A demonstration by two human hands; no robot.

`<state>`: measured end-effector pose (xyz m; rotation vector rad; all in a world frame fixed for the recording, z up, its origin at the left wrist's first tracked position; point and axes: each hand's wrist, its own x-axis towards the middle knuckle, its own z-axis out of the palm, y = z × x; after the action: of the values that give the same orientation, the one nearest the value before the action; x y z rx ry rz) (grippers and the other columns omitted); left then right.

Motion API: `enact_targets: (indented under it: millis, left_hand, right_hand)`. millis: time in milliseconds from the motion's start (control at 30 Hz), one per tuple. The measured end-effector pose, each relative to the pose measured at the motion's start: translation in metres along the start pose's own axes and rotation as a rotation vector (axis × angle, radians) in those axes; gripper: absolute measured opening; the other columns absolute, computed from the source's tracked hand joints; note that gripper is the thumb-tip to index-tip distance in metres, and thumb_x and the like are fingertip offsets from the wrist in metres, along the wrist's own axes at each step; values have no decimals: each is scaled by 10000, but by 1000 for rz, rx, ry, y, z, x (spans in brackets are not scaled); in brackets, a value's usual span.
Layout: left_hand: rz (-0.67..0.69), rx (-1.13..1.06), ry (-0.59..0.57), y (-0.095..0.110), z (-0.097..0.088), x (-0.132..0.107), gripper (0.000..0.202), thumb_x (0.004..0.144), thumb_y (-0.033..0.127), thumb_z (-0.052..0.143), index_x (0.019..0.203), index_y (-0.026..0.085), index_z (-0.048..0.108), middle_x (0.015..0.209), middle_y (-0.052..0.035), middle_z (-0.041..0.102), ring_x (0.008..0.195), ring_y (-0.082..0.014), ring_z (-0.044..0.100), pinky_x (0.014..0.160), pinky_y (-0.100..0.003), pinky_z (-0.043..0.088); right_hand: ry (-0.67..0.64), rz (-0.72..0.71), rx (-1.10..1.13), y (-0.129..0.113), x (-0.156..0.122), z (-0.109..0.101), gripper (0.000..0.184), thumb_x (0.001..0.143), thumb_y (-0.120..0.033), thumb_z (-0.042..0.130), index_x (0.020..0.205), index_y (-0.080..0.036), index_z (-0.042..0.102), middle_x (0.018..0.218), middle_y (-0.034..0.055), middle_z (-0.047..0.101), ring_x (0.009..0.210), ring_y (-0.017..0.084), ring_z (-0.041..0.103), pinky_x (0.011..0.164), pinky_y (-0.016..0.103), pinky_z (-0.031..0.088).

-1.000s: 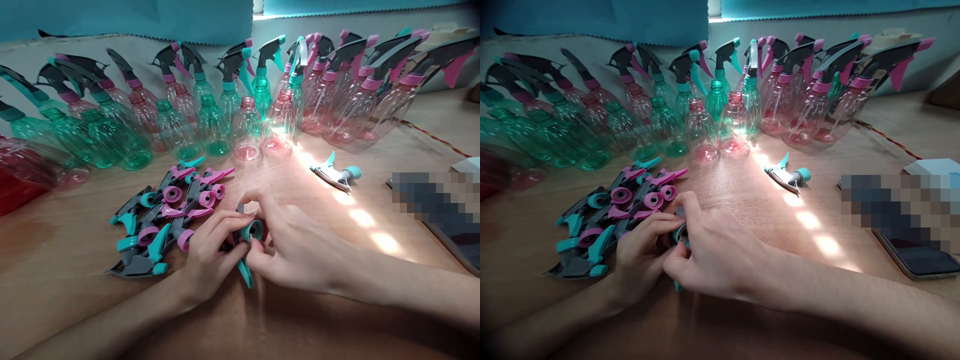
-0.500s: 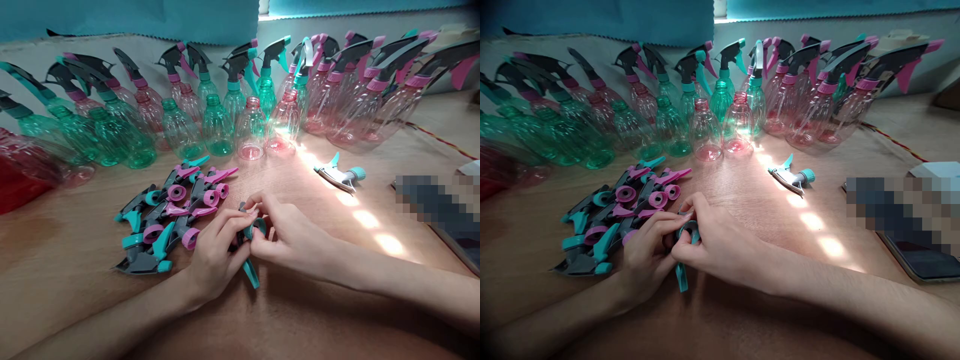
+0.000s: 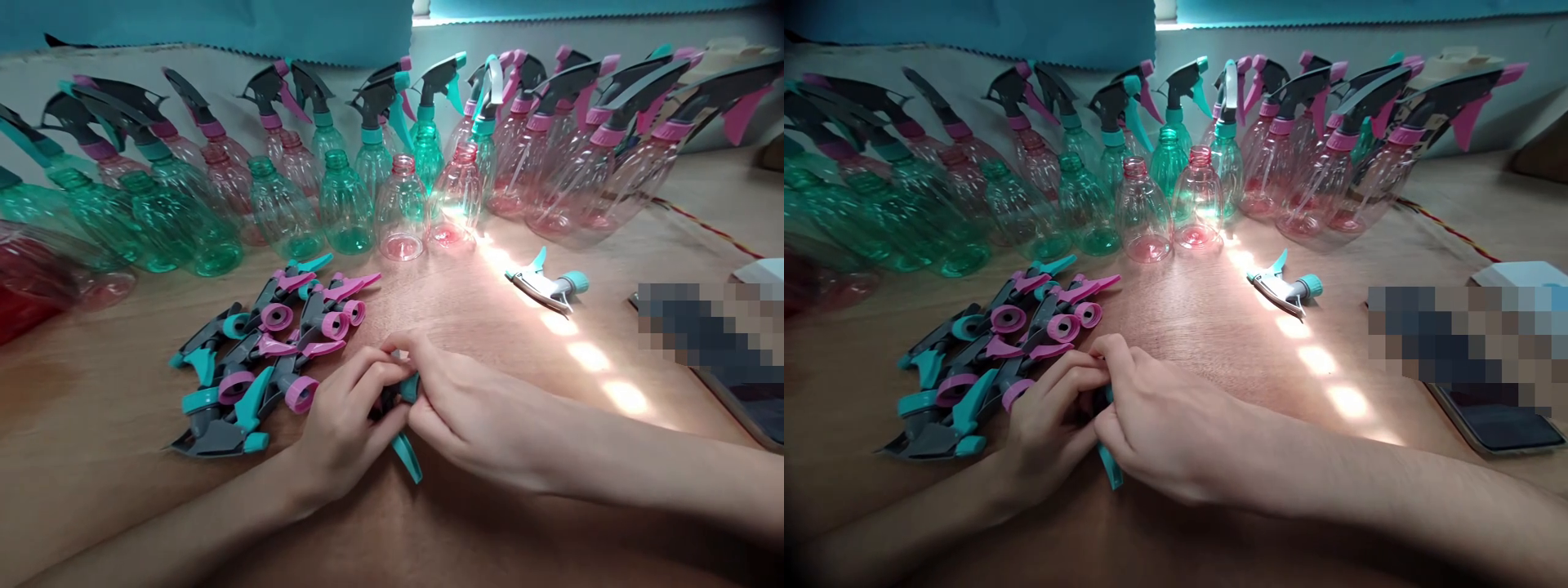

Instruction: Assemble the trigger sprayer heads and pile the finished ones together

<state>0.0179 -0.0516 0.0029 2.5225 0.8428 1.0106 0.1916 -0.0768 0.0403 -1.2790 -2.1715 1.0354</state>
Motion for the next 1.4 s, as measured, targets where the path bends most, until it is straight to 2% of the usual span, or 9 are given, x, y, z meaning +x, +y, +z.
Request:
enact_targets:
  millis: [167, 300, 433, 600, 700, 867, 967, 1133, 1400]
  left_hand:
    - [11, 3, -18, -1, 1, -1, 152, 820, 56, 542, 911, 174, 514, 924, -32, 576, 780, -129, 574, 613, -207, 462]
    - [-8, 1, -1, -2, 0, -2, 188, 817, 57, 563, 955, 175, 514, 932, -30, 571, 755, -122, 565, 573, -203, 447]
    - [-20, -27, 1, -2, -1, -1, 228, 811, 44, 575, 991, 174, 523, 925, -21, 567, 696, -98, 534, 515, -183, 414]
    - [-55, -90, 37, -3, -1, 1, 278, 812, 57, 586, 1059, 179, 546, 872, -8, 557, 619, -85, 486, 513, -190, 417]
    - [-96, -93, 51, -3, 0, 2, 306, 786, 83, 655, 1065, 171, 567, 845, -1, 569, 594, -80, 460, 520, -194, 412]
    - [-147, -103, 52, -5, 2, 3, 234, 773, 123, 691, 979, 176, 591, 801, 8, 561, 592, -86, 440, 516, -203, 386]
    - [-208, -125, 43, -7, 2, 3, 223, 788, 189, 695, 988, 192, 596, 748, 22, 523, 590, -91, 439, 518, -208, 384]
    - [-242, -190, 22, -7, 1, 1, 248, 777, 215, 707, 1000, 199, 599, 798, 2, 550, 606, -99, 458, 513, -217, 385]
    - [-282, -288, -2, -8, 2, 0, 234, 808, 184, 663, 1028, 214, 589, 800, 2, 535, 617, -103, 463, 514, -212, 391]
  right_hand:
    - [-28, 10, 3, 1, -2, 0, 308, 835, -115, 383, 1137, -180, 384, 970, 74, 582, 849, 192, 583, 707, 323, 446]
    - [-13, -124, -8, 8, -3, 3, 285, 854, -92, 358, 1130, -162, 367, 1060, 94, 546, 884, 155, 565, 756, 286, 455]
    - [14, -193, -48, 13, -1, 2, 248, 896, -146, 363, 1142, -168, 356, 1031, 80, 552, 870, 158, 558, 760, 289, 449]
    - [-82, 50, 51, 8, 0, -14, 219, 926, -231, 394, 1142, -199, 418, 1057, 71, 612, 927, 180, 603, 757, 301, 463]
    - [-146, 182, 138, 7, 1, -24, 205, 951, -313, 364, 1100, -205, 455, 893, 26, 653, 708, 134, 626, 612, 261, 479]
    - [-265, 357, 220, 8, 10, -36, 288, 928, -365, 432, 770, -161, 558, 649, 5, 618, 571, 99, 584, 537, 213, 462]
    - [-326, 417, 284, 11, 15, -41, 339, 902, -419, 484, 695, -158, 547, 600, -2, 600, 540, 94, 568, 516, 206, 453]
    - [-354, 362, 345, 17, 15, -47, 309, 871, -439, 542, 738, -163, 586, 589, -23, 602, 488, 69, 527, 474, 184, 409]
    - [-303, 188, 231, 15, 12, -50, 328, 884, -455, 514, 705, -187, 573, 492, -66, 529, 448, 64, 469, 456, 189, 338]
